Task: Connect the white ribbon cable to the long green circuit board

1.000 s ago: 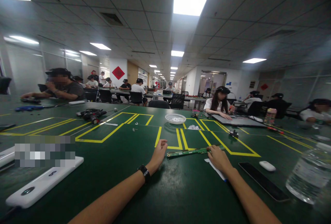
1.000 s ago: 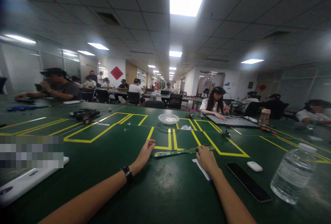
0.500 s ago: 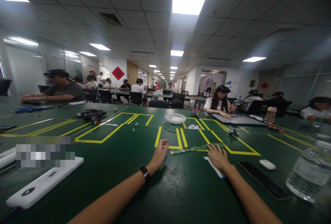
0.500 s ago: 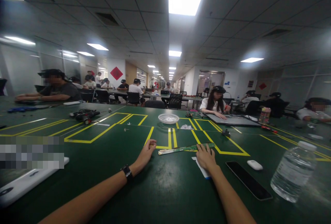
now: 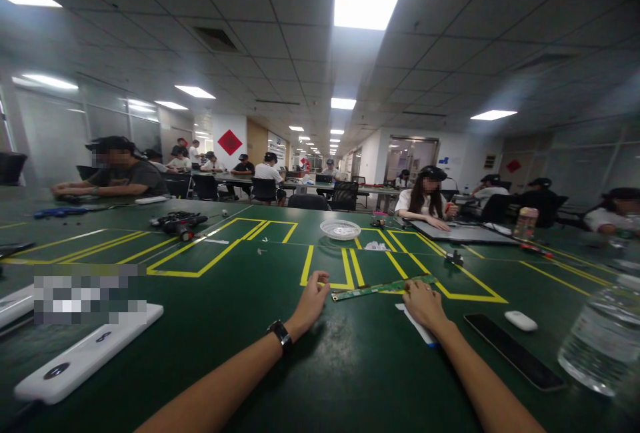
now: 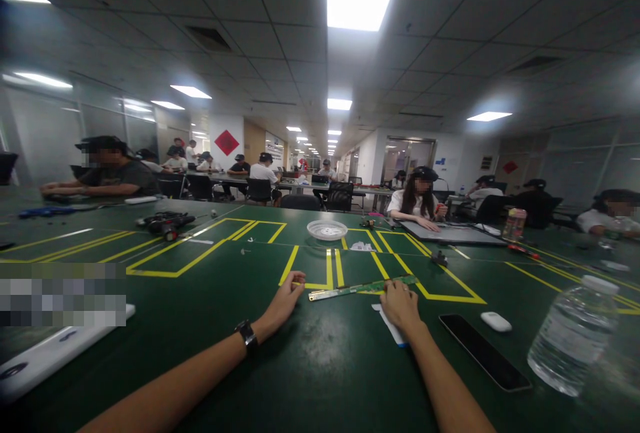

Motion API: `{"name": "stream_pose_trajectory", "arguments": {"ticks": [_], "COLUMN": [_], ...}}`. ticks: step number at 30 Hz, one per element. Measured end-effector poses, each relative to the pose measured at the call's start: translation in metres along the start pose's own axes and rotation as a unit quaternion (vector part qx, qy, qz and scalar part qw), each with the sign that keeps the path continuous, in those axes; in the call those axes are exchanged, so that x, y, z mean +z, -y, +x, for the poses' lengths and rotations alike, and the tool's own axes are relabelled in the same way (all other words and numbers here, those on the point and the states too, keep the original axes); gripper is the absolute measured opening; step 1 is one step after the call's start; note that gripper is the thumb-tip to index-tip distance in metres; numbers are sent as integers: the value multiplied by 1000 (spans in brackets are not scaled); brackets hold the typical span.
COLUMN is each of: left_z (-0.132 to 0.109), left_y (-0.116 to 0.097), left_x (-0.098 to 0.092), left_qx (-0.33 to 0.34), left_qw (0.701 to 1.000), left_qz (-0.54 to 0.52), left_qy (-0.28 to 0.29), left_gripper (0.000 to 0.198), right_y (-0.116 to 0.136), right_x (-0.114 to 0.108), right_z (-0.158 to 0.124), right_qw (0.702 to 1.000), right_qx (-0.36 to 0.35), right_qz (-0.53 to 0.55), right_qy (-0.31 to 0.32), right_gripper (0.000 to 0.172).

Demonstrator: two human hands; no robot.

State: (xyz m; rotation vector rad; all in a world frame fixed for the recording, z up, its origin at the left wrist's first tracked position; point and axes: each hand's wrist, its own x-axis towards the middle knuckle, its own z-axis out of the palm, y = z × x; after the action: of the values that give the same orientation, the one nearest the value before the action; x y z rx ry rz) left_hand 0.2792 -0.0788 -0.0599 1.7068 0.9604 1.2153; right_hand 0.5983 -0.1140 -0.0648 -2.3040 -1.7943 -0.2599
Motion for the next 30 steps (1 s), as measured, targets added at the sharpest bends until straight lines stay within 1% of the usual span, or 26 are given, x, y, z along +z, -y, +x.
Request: {"name": "stream_pose_trajectory", "arguments": {"ticks": [3, 6, 9, 12, 15, 17, 19, 21, 22, 24, 26, 28, 30], "left_z": [-1, -1, 0, 0, -1, -1, -1, -2, -2, -2, -3, -4, -5], "left_y": [-1, 1, 3, 4, 5, 4, 2, 1, 0, -1, -2, -4, -6], "left_x": [1, 2, 2, 2, 1, 1, 2, 2, 2, 2, 2, 2, 2], "left_qx": [-3, -8, -7, 2, 7, 10, 14, 17, 18, 24, 31, 34, 34], "left_qw": [1000, 1000, 1000, 999, 999, 999, 999, 998, 998, 998, 998, 998, 997], "left_qz": [-5, -7, -6, -7, 2, 11, 18, 22, 24, 25, 26, 31, 38], "left_qy": [15, 20, 22, 34, 43, 44, 46, 49, 51, 51, 48, 48, 53], "left_gripper": [23, 24, 24, 24, 23, 23, 23, 22, 21, 21, 22, 22, 21], "right_y": [-1, 0, 2, 3, 4, 8, 20, 38, 49, 70, 86, 93, 94], "right_x": [4, 5, 3, -2, -10, -17, -22, -25, -25, -22, -17, -14, -13], "right_z": [3, 3, 2, 0, -1, -2, -3, -7, -9, -15, -22, -26, -28], "right_qw": [999, 1000, 1000, 999, 995, 991, 991, 991, 990, 986, 983, 980, 979], "right_qx": [15, 14, 0, -18, -42, -53, -72, -111, -133, -165, -174, -175, -184], "right_qz": [-2, -16, -29, -49, -85, -99, -82, -36, -9, 33, 52, 59, 62], "right_qy": [30, 18, 3, -4, -37, -66, -80, -68, -53, -10, 39, 68, 66], "right_gripper": [52, 56, 53, 46, 43, 45, 45, 44, 45, 52, 57, 55, 49]}}
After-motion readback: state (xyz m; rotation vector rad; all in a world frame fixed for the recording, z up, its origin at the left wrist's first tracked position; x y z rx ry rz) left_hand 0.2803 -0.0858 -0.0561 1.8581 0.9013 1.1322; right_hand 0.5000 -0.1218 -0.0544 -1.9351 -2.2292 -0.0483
